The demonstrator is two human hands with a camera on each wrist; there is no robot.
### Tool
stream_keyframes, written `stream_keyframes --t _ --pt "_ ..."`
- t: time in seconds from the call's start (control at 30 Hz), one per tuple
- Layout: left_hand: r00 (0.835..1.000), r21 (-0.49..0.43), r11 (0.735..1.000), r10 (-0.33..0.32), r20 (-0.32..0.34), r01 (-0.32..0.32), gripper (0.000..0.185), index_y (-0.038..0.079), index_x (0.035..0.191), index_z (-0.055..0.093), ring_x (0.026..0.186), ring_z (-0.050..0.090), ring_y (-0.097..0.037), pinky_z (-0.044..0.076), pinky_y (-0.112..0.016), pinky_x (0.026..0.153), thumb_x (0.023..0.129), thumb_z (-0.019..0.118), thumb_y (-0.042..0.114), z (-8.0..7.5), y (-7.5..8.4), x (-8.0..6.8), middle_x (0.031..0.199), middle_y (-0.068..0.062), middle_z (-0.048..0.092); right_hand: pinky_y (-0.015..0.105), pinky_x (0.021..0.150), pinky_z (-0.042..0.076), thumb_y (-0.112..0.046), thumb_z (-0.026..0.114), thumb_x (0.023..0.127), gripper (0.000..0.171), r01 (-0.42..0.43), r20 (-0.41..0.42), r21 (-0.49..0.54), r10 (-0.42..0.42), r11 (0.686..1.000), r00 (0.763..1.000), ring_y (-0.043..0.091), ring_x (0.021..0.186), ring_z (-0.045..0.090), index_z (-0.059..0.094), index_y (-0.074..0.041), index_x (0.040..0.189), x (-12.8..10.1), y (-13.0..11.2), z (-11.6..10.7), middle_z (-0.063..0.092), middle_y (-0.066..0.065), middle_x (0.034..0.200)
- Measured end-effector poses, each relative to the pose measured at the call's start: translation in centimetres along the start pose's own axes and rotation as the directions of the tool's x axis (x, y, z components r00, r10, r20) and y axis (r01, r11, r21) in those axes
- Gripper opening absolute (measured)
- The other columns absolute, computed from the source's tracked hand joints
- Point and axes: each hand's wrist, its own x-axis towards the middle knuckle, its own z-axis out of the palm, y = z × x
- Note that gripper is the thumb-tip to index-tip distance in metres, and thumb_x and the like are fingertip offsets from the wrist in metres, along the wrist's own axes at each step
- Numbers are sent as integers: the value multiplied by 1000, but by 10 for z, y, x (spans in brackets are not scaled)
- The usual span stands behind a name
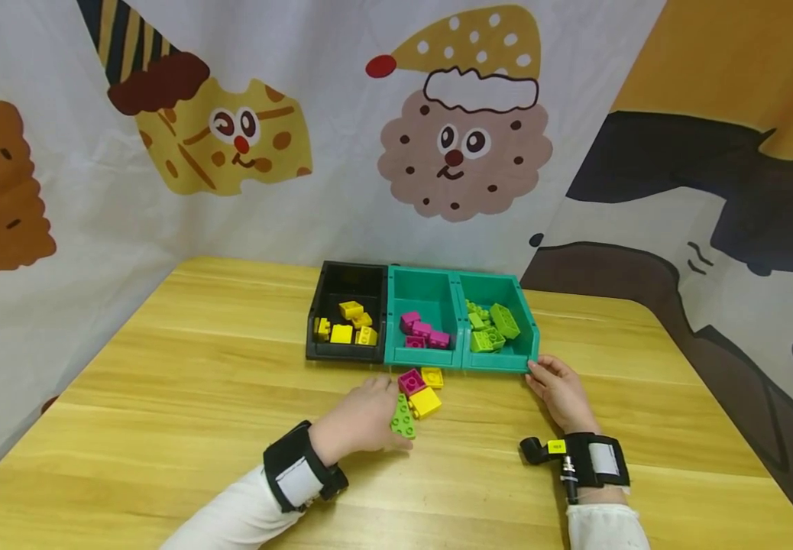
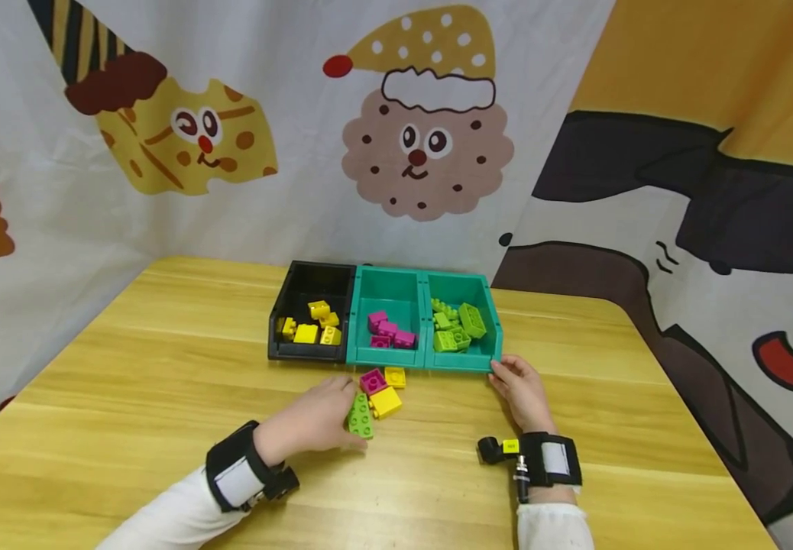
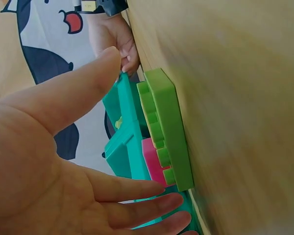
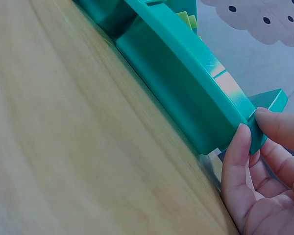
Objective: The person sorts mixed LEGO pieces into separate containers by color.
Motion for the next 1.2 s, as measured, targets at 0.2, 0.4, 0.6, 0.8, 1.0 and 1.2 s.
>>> stream_keyframes --t 0.2,0.4,0.6,0.8,1.0,1.2 --pt "1000 13 1000 6 26 -6 86 -3 134 47 121 47 -32 41 -44 103 73 76 50 0 1 1 138 -20 46 15 79 50 -15 59 93 3 1 6 4 -1 1000 1000 2 84 56 58 -18 94 0 0 -1 54 -9 88" --pt "1000 43 999 21 14 -22 78 -3 129 53 112 52 -28 44 -41 99 73 79 44 2 2 2 129 -17 54 15 80 50 -16 59 94 1 15 10 -3 -15 1000 1000 2 85 56 58 -17 94 0 -1 -1 55 -9 87" --pt "1000 44 999 15 9 -15 70 -2 124 57 96 53 -20 47 -36 91 72 80 40 2 2 3 118 -12 58 16 80 50 -19 61 92 7 18 14 -11 -18 1000 1000 2 85 56 57 -15 95 -1 -1 0 55 -9 88" --pt "1000 44 999 26 3 -26 60 0 120 60 89 50 -16 48 -32 85 75 79 35 4 1 4 110 -8 59 15 80 50 -19 61 93 6 13 14 -3 -13 1000 1000 3 86 56 56 -15 96 -1 -1 0 54 -8 89" --pt "999 64 997 38 -2 -38 60 0 120 60 88 50 -15 48 -31 85 74 79 35 6 0 5 109 -8 59 15 80 50 -17 61 92 5 13 18 8 -13 1000 1000 3 86 56 57 -16 96 -1 -1 0 54 -8 90" --pt "999 66 997 44 -5 -43 63 -1 122 58 89 49 -15 48 -30 84 74 79 34 7 -1 6 109 -8 59 15 79 50 -15 60 93 4 13 17 11 -13 1000 1000 2 85 57 58 -19 93 -1 -1 0 55 -9 88"
